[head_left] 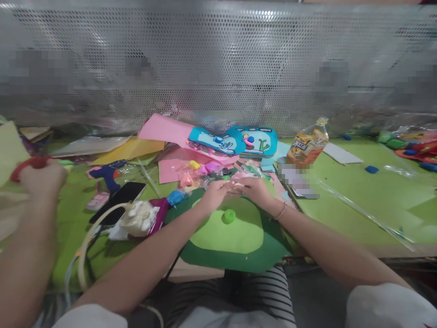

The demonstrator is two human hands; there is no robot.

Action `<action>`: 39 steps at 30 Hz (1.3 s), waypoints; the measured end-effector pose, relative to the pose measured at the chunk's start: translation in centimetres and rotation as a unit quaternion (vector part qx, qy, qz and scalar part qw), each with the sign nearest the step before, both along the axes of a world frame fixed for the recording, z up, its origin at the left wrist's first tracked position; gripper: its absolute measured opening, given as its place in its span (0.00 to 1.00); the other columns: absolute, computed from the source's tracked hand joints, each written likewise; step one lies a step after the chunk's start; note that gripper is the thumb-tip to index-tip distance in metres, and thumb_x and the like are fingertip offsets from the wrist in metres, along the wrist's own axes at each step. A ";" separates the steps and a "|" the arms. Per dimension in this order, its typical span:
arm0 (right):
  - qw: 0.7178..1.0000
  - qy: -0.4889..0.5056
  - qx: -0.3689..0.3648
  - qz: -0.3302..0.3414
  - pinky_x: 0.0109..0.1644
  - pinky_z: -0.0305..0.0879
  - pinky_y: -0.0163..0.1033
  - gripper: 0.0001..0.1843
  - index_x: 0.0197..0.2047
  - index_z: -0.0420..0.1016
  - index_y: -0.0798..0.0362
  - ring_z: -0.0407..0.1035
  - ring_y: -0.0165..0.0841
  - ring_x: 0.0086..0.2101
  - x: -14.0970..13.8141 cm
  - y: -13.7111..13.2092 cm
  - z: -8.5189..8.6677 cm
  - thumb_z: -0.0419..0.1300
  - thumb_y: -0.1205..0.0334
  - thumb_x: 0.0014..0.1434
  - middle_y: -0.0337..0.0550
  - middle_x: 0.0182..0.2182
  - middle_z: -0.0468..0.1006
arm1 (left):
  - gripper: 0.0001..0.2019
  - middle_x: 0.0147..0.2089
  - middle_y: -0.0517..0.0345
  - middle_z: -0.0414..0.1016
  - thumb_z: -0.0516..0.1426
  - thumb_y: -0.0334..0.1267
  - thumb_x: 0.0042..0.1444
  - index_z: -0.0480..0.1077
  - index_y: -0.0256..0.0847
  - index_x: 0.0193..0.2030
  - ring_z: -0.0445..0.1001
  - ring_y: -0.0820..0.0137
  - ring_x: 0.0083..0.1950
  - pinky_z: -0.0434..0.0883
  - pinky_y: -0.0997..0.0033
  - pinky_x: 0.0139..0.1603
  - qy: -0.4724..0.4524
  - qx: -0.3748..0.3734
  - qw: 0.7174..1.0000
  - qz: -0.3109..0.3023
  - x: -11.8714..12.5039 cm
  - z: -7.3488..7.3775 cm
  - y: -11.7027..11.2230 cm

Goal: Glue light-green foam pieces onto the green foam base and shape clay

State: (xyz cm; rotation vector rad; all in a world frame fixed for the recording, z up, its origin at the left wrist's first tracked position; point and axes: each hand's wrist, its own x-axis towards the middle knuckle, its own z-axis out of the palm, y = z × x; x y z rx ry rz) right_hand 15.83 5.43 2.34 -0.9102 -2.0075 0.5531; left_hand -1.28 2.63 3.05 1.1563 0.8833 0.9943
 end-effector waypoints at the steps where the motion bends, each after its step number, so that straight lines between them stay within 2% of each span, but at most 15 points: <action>1: 0.999 0.031 -0.022 -0.028 0.29 0.67 0.37 0.12 0.33 0.80 0.53 0.71 0.34 0.25 0.3 0.1 0.3 0.59 0.56 0.55 0.44 0.25 0.79 | 0.13 0.33 0.49 0.79 0.58 0.43 0.54 0.74 0.33 0.37 0.77 0.63 0.37 0.70 0.60 0.48 -0.030 -0.019 0.999 0.002 0.0 0.2 0.0; 3: 0.991 0.095 -0.049 -0.081 0.31 0.69 0.39 0.14 0.34 0.80 0.54 0.72 0.35 0.26 0.8 0.2 1.0 0.58 0.54 0.56 0.45 0.27 0.80 | 0.11 0.38 0.46 0.79 0.54 0.38 0.58 0.73 0.33 0.40 0.77 0.64 0.41 0.69 0.61 0.51 -0.099 -0.058 0.993 0.007 0.0 0.7 -0.1; 5: 0.987 0.130 -0.046 -0.080 0.37 0.70 0.41 0.16 0.42 0.78 0.53 0.74 0.36 0.32 1.2 0.2 1.5 0.58 0.53 0.55 0.46 0.33 0.80 | 0.13 0.43 0.43 0.77 0.49 0.35 0.60 0.72 0.31 0.42 0.76 0.64 0.46 0.67 0.62 0.54 -0.165 -0.101 0.981 -0.012 0.0 1.1 -0.2; 9: 0.997 0.052 -0.015 0.049 0.48 0.68 0.43 0.34 0.61 0.63 0.49 0.70 0.39 0.47 0.6 -0.3 1.0 0.64 0.56 0.50 0.49 0.49 0.74 | 0.16 0.44 0.45 0.76 0.45 0.37 0.60 0.71 0.31 0.42 0.75 0.67 0.43 0.67 0.63 0.53 -0.236 -0.155 0.956 -0.078 0.2 1.2 -0.6; 11: 0.997 -0.003 0.010 0.079 0.48 0.67 0.43 0.32 0.57 0.67 0.50 0.69 0.39 0.47 -0.1 -0.5 0.4 0.66 0.56 0.48 0.51 0.49 0.74 | 0.14 0.41 0.48 0.76 0.47 0.37 0.60 0.71 0.32 0.41 0.74 0.71 0.36 0.67 0.64 0.53 -0.239 -0.161 0.953 -0.092 0.3 1.0 -0.9; 13: 0.996 -0.027 0.012 0.080 0.44 0.67 0.41 0.23 0.49 0.74 0.53 0.71 0.39 0.41 -0.7 -0.6 0.0 0.65 0.56 0.50 0.50 0.43 0.78 | 0.13 0.36 0.51 0.75 0.48 0.37 0.60 0.71 0.33 0.40 0.73 0.73 0.34 0.67 0.65 0.54 -0.227 -0.170 0.954 -0.094 0.3 0.7 -1.1; 17: 0.996 0.003 -0.067 0.065 0.32 0.64 0.35 0.13 0.38 0.78 0.56 0.69 0.32 0.29 -1.0 -1.0 0.1 0.60 0.56 0.54 0.44 0.28 0.78 | 0.13 0.34 0.51 0.76 0.53 0.42 0.59 0.72 0.33 0.40 0.75 0.69 0.40 0.66 0.62 0.56 -0.201 -0.152 0.963 -0.099 0.6 0.4 -1.2; 21: 0.989 0.041 -0.133 0.056 0.28 0.61 0.32 0.13 0.30 0.77 0.56 0.66 0.29 0.26 -1.2 -1.4 0.7 0.57 0.56 0.55 0.40 0.24 0.76 | 0.14 0.42 0.48 0.77 0.63 0.39 0.49 0.73 0.34 0.41 0.75 0.64 0.46 0.63 0.59 0.58 -0.143 -0.075 0.981 -0.111 0.9 0.0 -1.1; 24: 0.984 0.075 -0.160 0.003 0.24 0.58 0.32 0.19 0.23 0.74 0.56 0.63 0.28 0.22 -1.2 -1.3 0.9 0.55 0.51 0.56 0.38 0.19 0.71 | 0.17 0.44 0.46 0.77 0.65 0.40 0.46 0.73 0.34 0.42 0.74 0.63 0.49 0.62 0.58 0.59 -0.107 -0.047 0.985 -0.131 1.0 -0.4 -1.0; 27: 0.973 0.140 -0.178 -0.036 0.26 0.62 0.33 0.22 0.31 0.75 0.55 0.67 0.30 0.24 -0.9 -1.0 1.2 0.51 0.46 0.58 0.41 0.23 0.74 | 0.18 0.46 0.47 0.77 0.66 0.38 0.44 0.74 0.35 0.43 0.73 0.63 0.52 0.61 0.60 0.60 -0.105 -0.050 0.984 -0.135 0.8 -0.2 -0.9; 30: 0.977 0.145 -0.158 0.018 0.35 0.68 0.37 0.22 0.49 0.71 0.53 0.72 0.35 0.36 -0.5 -0.8 1.3 0.55 0.49 0.57 0.46 0.37 0.78 | 0.18 0.46 0.49 0.76 0.66 0.32 0.42 0.74 0.36 0.43 0.73 0.65 0.52 0.60 0.63 0.61 -0.146 -0.059 0.980 -0.119 0.5 0.5 -1.1; 32: 0.988 0.090 -0.104 0.064 0.42 0.68 0.39 0.26 0.54 0.67 0.51 0.70 0.36 0.44 -0.4 -0.8 1.1 0.60 0.55 0.52 0.48 0.45 0.76 | 0.16 0.46 0.50 0.76 0.65 0.30 0.44 0.74 0.36 0.43 0.74 0.67 0.49 0.61 0.64 0.60 -0.178 -0.075 0.973 -0.128 0.4 0.8 -1.2; 35: 0.997 -0.019 -0.032 0.065 0.39 0.65 0.36 0.17 0.45 0.74 0.53 0.71 0.34 0.38 -0.5 -0.7 0.3 0.62 0.64 0.49 0.44 0.38 0.78 | 0.12 0.42 0.49 0.77 0.63 0.35 0.48 0.73 0.35 0.40 0.75 0.67 0.45 0.63 0.63 0.58 -0.166 -0.088 0.974 -0.128 0.4 0.6 -1.2; 38: 0.996 -0.084 -0.026 0.033 0.27 0.57 0.31 0.03 0.29 0.74 0.54 0.64 0.28 0.25 -0.8 -0.7 -0.5 0.59 0.68 0.49 0.36 0.22 0.72 | 0.13 0.38 0.49 0.77 0.64 0.41 0.47 0.73 0.33 0.36 0.75 0.66 0.45 0.64 0.61 0.57 -0.110 -0.078 0.985 -0.111 0.8 -0.2 -1.0; 39: 0.995 -0.096 -0.027 0.026 0.25 0.54 0.31 0.03 0.26 0.72 0.54 0.62 0.27 0.23 -0.8 -0.7 -0.6 0.58 0.68 0.50 0.35 0.20 0.70 | 0.14 0.37 0.49 0.77 0.64 0.42 0.47 0.73 0.33 0.35 0.75 0.65 0.44 0.64 0.60 0.56 -0.096 -0.078 0.986 -0.109 0.9 -0.4 -1.0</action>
